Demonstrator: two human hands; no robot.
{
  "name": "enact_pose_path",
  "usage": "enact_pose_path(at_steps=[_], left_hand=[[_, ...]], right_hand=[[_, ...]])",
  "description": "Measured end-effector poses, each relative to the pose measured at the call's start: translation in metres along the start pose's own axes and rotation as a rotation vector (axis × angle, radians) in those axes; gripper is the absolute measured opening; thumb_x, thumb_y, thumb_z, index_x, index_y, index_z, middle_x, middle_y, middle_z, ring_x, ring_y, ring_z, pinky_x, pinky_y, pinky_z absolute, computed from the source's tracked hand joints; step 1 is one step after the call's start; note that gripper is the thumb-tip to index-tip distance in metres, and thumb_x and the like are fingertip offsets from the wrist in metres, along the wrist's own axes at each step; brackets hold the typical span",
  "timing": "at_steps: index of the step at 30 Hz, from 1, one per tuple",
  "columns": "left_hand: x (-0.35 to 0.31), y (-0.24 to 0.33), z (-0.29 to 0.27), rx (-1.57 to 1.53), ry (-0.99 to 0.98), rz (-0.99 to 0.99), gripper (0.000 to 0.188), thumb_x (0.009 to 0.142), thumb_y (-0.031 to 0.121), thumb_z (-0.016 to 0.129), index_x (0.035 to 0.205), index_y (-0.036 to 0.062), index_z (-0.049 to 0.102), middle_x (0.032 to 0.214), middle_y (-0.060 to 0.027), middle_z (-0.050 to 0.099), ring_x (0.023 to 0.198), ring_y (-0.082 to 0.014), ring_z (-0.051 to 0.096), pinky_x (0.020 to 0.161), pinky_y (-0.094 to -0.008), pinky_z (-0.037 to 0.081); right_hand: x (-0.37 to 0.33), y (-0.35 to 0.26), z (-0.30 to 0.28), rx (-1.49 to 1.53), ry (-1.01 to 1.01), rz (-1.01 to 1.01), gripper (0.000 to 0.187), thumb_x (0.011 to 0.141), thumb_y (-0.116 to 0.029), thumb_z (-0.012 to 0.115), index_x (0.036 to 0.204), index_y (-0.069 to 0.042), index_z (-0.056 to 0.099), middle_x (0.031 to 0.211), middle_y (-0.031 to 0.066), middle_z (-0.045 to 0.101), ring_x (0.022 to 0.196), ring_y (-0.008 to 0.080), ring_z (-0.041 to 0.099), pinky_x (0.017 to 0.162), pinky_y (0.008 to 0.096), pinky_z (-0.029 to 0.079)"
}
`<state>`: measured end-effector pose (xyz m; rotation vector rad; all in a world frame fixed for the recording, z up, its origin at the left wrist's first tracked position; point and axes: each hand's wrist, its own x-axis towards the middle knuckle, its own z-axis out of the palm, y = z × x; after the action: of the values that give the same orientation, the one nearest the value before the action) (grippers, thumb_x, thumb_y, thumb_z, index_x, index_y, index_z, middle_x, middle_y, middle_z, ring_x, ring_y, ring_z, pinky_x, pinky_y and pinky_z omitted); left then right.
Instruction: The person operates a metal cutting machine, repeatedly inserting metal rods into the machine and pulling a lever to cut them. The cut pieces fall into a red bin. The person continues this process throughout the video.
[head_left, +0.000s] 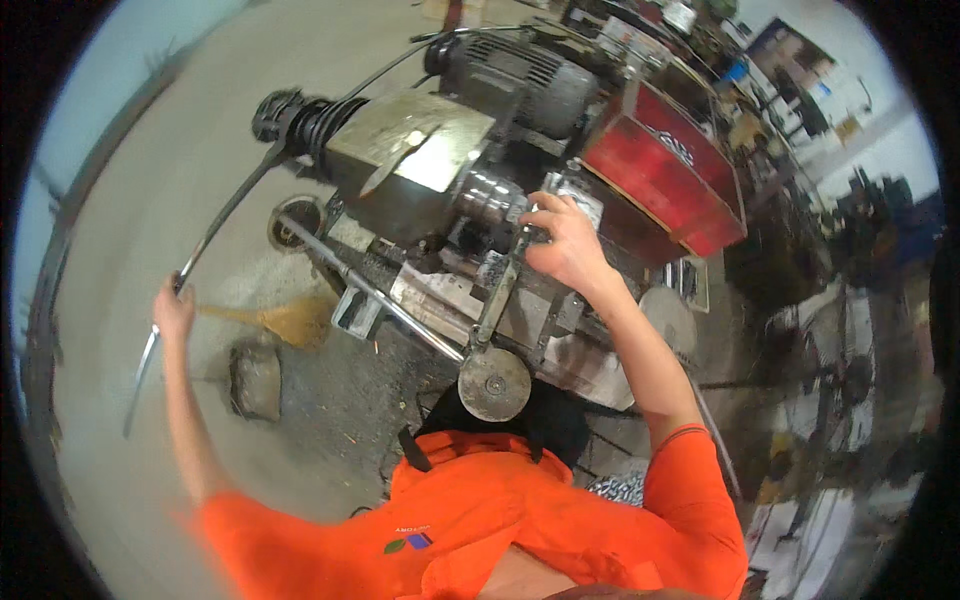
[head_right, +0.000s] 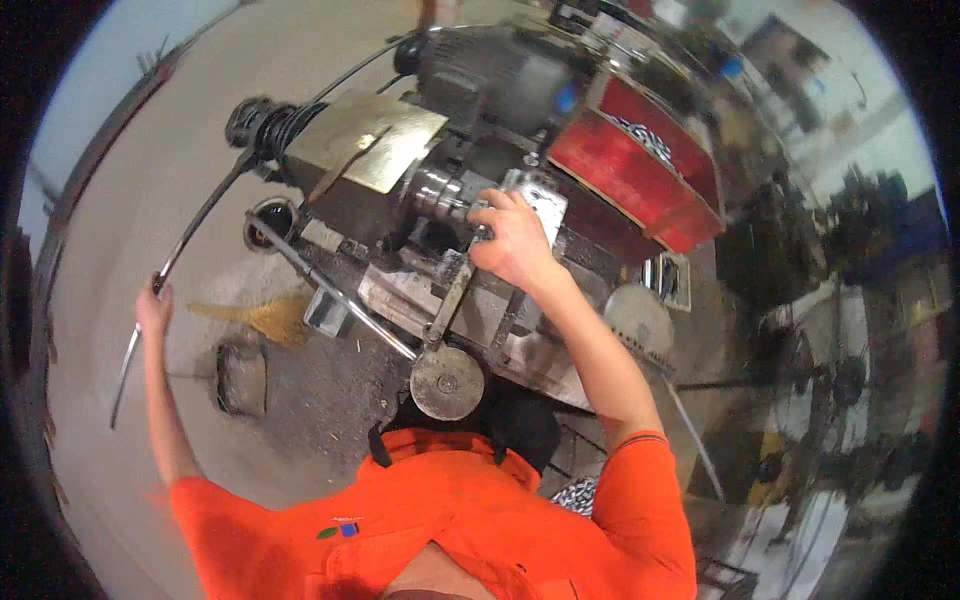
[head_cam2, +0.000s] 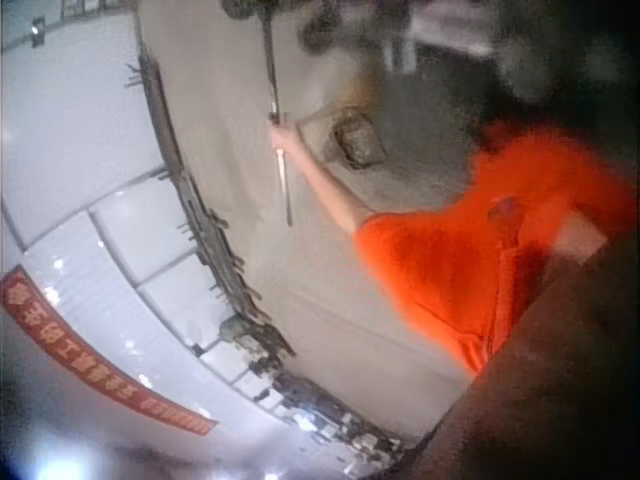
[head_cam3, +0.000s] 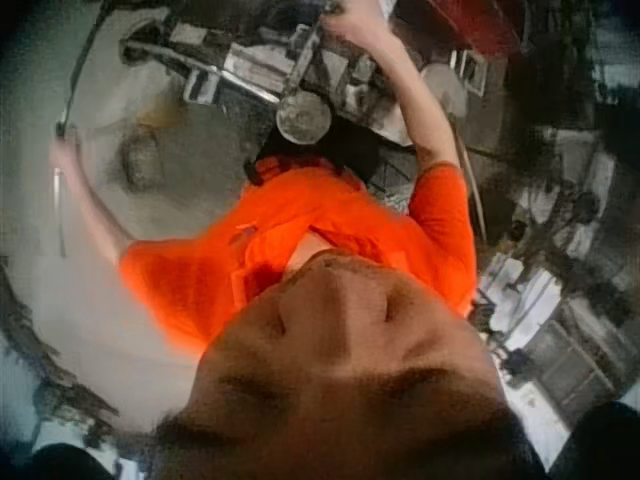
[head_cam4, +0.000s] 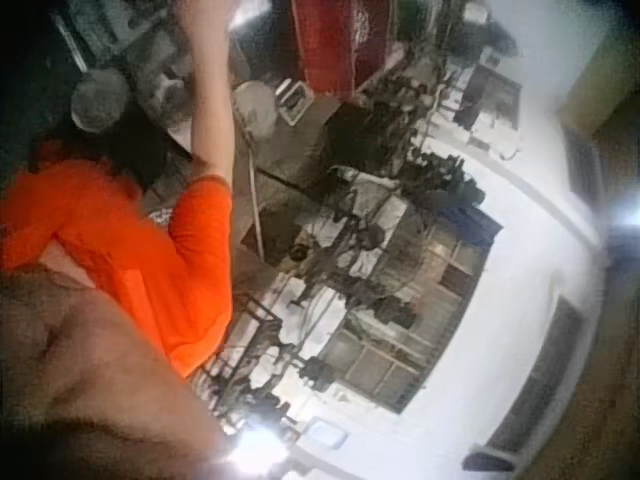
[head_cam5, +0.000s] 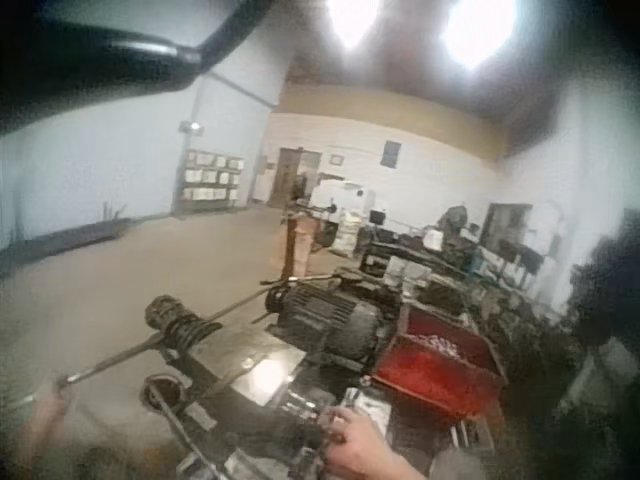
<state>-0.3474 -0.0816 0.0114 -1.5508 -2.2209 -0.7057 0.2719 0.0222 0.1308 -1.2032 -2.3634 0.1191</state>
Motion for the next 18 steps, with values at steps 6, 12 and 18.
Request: enact_pose_path(at_steps=[6, 12, 18], left_hand=[[-0.093, 0.146, 0.107, -0.382, -0.611, -0.082, 0.038, 0.079, 0.027, 0.061, 0.108, 0.0019, 0.060, 0.094, -0.0220, 0.064, 0.089, -0.0344, 0.062, 0.077, -0.0414, 0.048], [-0.104, 0.217, 0.138, 0.283, -0.846, 0.627, 0.025, 0.070, 0.024, 0.067, 0.091, 0.0104, 0.064, 0.087, -0.0122, 0.066, 0.085, -0.0312, 0.063, 0.072, -0.0416, 0.049], [-0.075, 0.221, 0.128, 0.339, -0.847, 0.599, 0.028, 0.073, 0.031, 0.067, 0.096, 0.0152, 0.065, 0.091, -0.0077, 0.067, 0.087, -0.0241, 0.064, 0.069, -0.0412, 0.049]], right_hand=[[-0.120, 0.015, -0.070, 0.007, 0.204, 0.263, 0.041, 0.055, -0.006, 0.061, 0.095, -0.003, 0.065, 0.119, 0.0141, 0.055, 0.101, 0.0325, 0.054, 0.087, 0.0374, 0.045], [-0.267, 0.049, -0.104, -0.108, 0.139, 0.598, 0.035, 0.057, -0.006, 0.061, 0.091, -0.003, 0.067, 0.112, 0.0194, 0.059, 0.099, 0.0356, 0.058, 0.084, 0.0373, 0.048], [-0.417, 0.104, -0.113, -0.409, 0.164, 0.946, 0.049, 0.058, -0.011, 0.060, 0.107, -0.005, 0.063, 0.113, 0.0176, 0.058, 0.106, 0.0347, 0.053, 0.091, 0.0388, 0.043]])
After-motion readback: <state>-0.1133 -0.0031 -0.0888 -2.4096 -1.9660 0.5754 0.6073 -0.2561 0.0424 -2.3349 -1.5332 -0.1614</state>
